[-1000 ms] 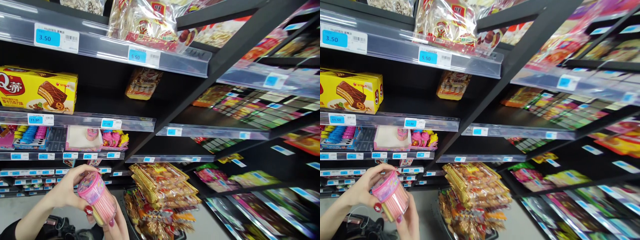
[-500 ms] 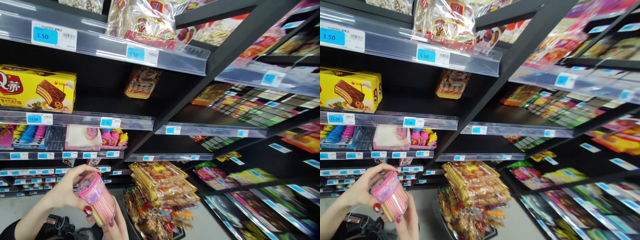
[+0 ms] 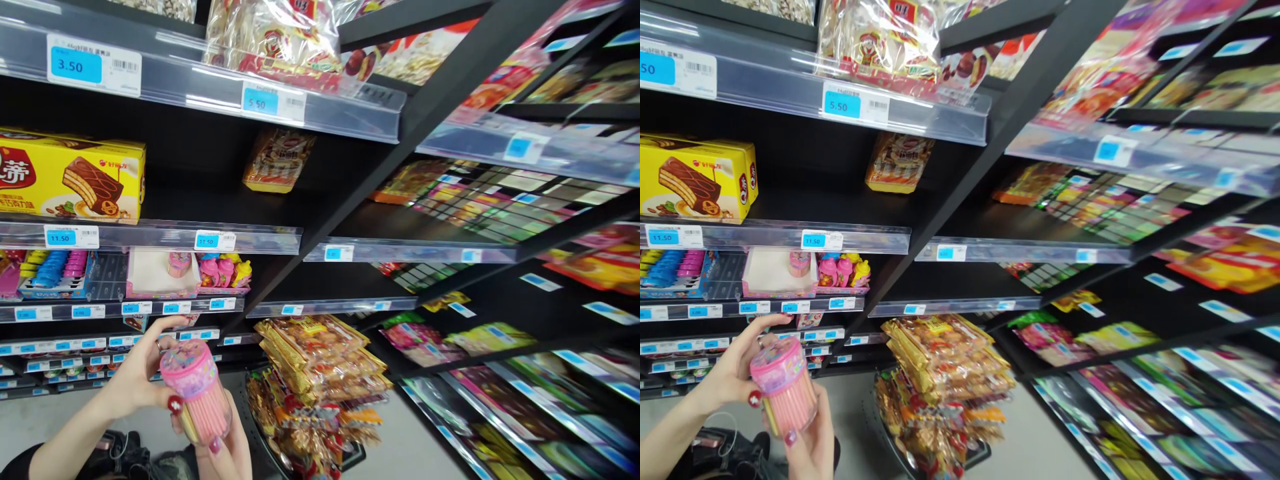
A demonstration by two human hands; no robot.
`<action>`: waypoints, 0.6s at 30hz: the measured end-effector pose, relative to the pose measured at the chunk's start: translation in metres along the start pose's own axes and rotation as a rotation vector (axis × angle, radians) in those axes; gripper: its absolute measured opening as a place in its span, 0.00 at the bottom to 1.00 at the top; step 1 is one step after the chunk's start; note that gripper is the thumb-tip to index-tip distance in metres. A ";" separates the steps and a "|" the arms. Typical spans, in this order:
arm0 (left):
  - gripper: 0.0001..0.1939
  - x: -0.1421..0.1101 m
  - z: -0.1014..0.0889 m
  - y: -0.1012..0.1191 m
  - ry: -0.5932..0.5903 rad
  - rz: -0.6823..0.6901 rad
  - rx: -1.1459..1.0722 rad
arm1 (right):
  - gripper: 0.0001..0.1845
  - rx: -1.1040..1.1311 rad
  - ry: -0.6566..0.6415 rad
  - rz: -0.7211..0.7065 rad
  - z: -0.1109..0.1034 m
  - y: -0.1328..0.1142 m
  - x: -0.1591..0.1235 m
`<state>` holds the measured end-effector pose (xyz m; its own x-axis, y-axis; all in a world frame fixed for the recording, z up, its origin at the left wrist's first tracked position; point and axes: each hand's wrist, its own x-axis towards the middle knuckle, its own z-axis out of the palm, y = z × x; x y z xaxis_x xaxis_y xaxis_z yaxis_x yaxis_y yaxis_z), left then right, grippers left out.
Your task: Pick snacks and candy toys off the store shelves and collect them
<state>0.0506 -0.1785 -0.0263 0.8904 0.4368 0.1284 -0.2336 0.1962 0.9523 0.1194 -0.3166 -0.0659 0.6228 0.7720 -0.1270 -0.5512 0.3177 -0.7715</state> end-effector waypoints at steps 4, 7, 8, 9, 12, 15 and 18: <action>0.33 -0.003 0.011 -0.023 0.074 -0.152 -0.148 | 0.28 0.049 -0.011 -0.077 0.006 0.014 0.002; 0.29 -0.005 0.013 -0.032 0.148 -0.260 -0.193 | 0.26 -0.034 -0.070 -0.088 0.005 0.016 0.005; 0.28 -0.004 0.014 -0.032 0.186 -0.260 -0.197 | 0.26 -0.096 -0.077 -0.089 0.002 0.014 0.006; 0.28 -0.003 0.014 -0.032 0.213 -0.251 -0.203 | 0.26 -0.178 -0.088 -0.092 -0.001 0.012 0.008; 0.28 0.003 0.018 -0.029 0.258 -0.238 -0.239 | 0.22 -0.475 -0.123 -0.119 -0.014 0.000 0.012; 0.31 0.008 0.025 -0.027 0.276 -0.300 -0.294 | 0.16 -0.645 -0.071 -0.184 -0.026 -0.012 0.013; 0.37 0.011 0.032 -0.027 0.290 -0.369 -0.332 | 0.14 -0.689 0.021 -0.234 -0.033 -0.021 0.012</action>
<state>0.0792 -0.2069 -0.0418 0.8033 0.5012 -0.3218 -0.0796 0.6258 0.7759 0.1563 -0.3325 -0.0723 0.6955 0.7137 0.0826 0.0684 0.0487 -0.9965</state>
